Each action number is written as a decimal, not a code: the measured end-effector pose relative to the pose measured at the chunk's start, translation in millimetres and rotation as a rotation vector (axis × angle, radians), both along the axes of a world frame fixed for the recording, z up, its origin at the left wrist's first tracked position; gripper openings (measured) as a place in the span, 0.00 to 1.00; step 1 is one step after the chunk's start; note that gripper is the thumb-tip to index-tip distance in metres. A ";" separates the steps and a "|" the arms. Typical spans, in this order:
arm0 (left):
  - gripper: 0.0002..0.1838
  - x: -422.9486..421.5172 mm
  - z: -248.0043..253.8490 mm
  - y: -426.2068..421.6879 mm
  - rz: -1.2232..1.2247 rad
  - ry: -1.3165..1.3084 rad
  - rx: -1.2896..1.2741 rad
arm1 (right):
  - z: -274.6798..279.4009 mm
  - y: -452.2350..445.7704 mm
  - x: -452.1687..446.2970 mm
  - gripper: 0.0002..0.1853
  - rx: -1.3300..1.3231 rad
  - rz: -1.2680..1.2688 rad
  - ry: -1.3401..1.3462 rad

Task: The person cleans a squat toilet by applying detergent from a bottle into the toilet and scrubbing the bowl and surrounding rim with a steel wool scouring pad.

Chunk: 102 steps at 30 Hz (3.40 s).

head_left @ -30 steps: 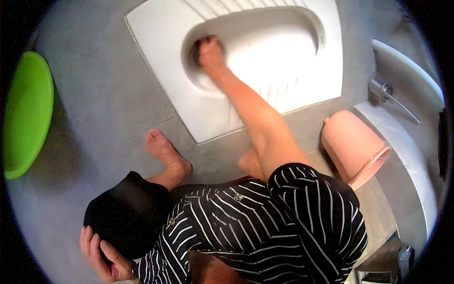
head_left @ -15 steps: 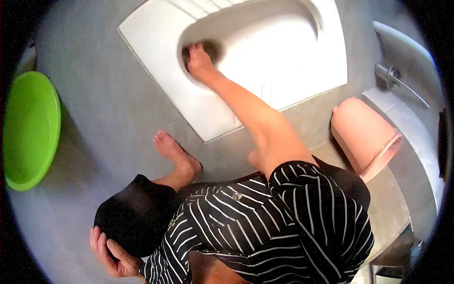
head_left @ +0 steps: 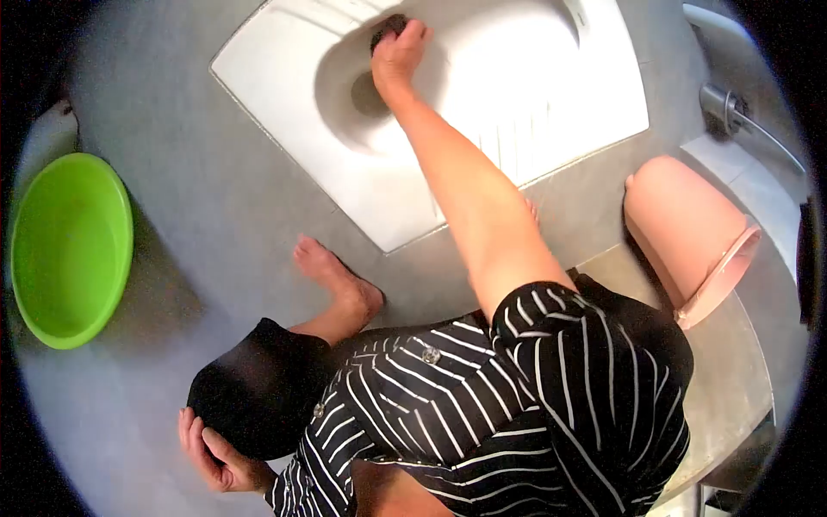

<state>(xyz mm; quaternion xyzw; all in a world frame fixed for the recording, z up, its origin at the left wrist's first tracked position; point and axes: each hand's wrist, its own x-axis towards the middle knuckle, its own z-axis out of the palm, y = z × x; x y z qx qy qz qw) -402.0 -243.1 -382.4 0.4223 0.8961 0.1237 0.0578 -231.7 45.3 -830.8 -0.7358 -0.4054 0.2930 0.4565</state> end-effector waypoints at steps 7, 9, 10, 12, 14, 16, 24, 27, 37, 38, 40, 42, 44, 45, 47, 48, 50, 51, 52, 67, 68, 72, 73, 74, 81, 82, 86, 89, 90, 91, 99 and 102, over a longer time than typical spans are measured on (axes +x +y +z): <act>0.11 -4.5 -1.4 -7.2 -0.006 -0.016 0.047 | -21.8 -75.7 -46.7 0.18 -0.446 0.398 -0.020; 0.12 -6.4 -4.7 -6.0 -0.030 -0.041 0.057 | -18.0 -74.5 -12.4 0.15 -0.714 0.646 0.002; 0.12 -6.2 -5.6 -4.7 -0.032 -0.041 0.057 | -23.2 -75.5 -4.0 0.15 -0.760 0.728 0.037; 0.12 -6.2 -5.1 -3.4 -0.035 -0.041 0.040 | -27.8 -75.6 -11.6 0.13 -0.596 0.721 0.013; 0.11 -4.6 -6.3 -2.6 -0.018 -0.057 0.055 | -16.4 -63.9 -20.2 0.14 -0.604 0.729 -0.048; 0.11 -10.6 -20.2 -6.9 -0.009 -0.069 0.068 | -22.2 -44.4 -23.6 0.16 -0.667 0.459 0.093; 0.12 -20.1 -26.6 -22.0 0.023 -0.071 0.105 | -38.7 -52.0 -55.6 0.21 -0.284 0.339 0.004; 0.12 -23.8 -31.0 -22.8 0.024 -0.085 0.115 | -29.0 -69.2 -18.2 0.20 -0.412 1.055 -0.032; 0.12 -24.4 -24.8 -10.8 -0.005 -0.063 0.083 | -39.3 -22.1 -12.7 0.16 -0.624 0.906 0.615; 0.12 -24.4 -25.6 -12.0 -0.007 -0.053 0.081 | -60.4 -16.5 -25.0 0.14 -0.542 0.558 0.851; 0.13 -21.9 -21.7 -14.2 -0.011 -0.029 0.069 | -23.5 9.8 4.6 0.11 -0.296 0.242 1.479; 0.13 -17.9 -16.7 -14.4 0.028 -0.044 0.064 | -16.7 -4.4 9.6 0.12 -0.324 0.319 1.363; 0.13 -14.8 -19.9 -12.6 0.057 -0.039 0.068 | -8.6 -27.6 1.8 0.12 -0.480 0.540 1.177; 0.14 -14.1 -17.8 -12.6 0.060 -0.026 0.053 | 4.0 -40.3 8.8 0.16 -0.596 0.887 0.761; 0.14 -14.4 -15.8 -12.0 0.059 -0.018 0.041 | -10.0 -40.3 36.2 0.16 -0.726 1.604 0.392; 0.14 -14.4 -17.3 -12.1 0.066 -0.023 0.043 | 1.1 -39.2 56.4 0.10 -0.804 1.739 0.444; 0.14 -16.1 -15.3 -12.3 0.080 -0.023 0.042 | 13.4 -29.5 73.5 0.11 -1.319 1.623 0.549; 0.14 -16.0 -14.8 -12.0 0.088 -0.028 0.054 | 3.1 -32.5 74.4 0.11 -1.036 1.739 0.596; 0.14 -14.0 -16.0 -11.9 0.096 -0.039 0.070 | -8.1 -34.8 76.8 0.11 -0.748 1.829 0.628; 0.14 -27.1 -2.1 -18.1 0.082 -0.045 0.069 | 21.1 -31.6 75.2 0.13 -0.691 2.066 -0.058; 0.14 -27.3 -1.2 -17.7 0.074 -0.054 0.088 | 18.3 -18.1 85.7 0.12 -0.498 2.244 -0.229; 0.13 -9.1 8.8 5.9 0.006 0.031 -0.016 | 56.0 23.9 104.7 0.17 -1.115 2.157 -0.634; 0.14 -6.3 9.6 6.1 0.044 0.034 -0.024 | 64.5 29.7 104.0 0.16 -1.172 2.105 -0.686; 0.14 -8.8 9.7 4.9 0.020 0.035 0.001 | 73.3 33.0 103.9 0.15 -1.120 2.126 -0.597; 0.12 3.9 -5.1 29.2 -0.073 0.167 0.247 | 55.6 -66.6 25.6 0.12 -0.382 1.575 -0.177; 0.12 -0.3 3.7 18.8 -0.059 0.135 0.146 | 65.2 -69.5 29.7 0.10 -0.337 1.472 -0.109; 0.14 -16.0 16.1 1.3 -0.001 0.055 -0.037 | 109.7 -73.2 74.5 0.07 -0.349 1.779 -0.468; 0.14 -19.9 12.8 0.1 -0.003 0.028 -0.026 | 128.2 -80.2 48.2 0.09 -0.370 1.777 -0.493; 0.14 -19.2 14.0 0.2 -0.009 0.034 -0.025 | 125.9 -80.4 31.7 0.08 -0.300 1.704 -0.452; 0.14 -18.1 15.8 0.8 -0.032 0.034 -0.027 | 121.1 -82.8 16.8 0.09 -0.234 1.628 -0.405; 0.13 -20.0 13.1 7.2 -0.075 0.055 -0.069 | 129.3 -56.4 59.0 0.09 -0.504 1.887 -0.423; 0.13 -21.6 13.4 6.7 -0.059 0.040 -0.040 | 104.6 -83.3 19.3 0.09 -0.362 1.603 -0.329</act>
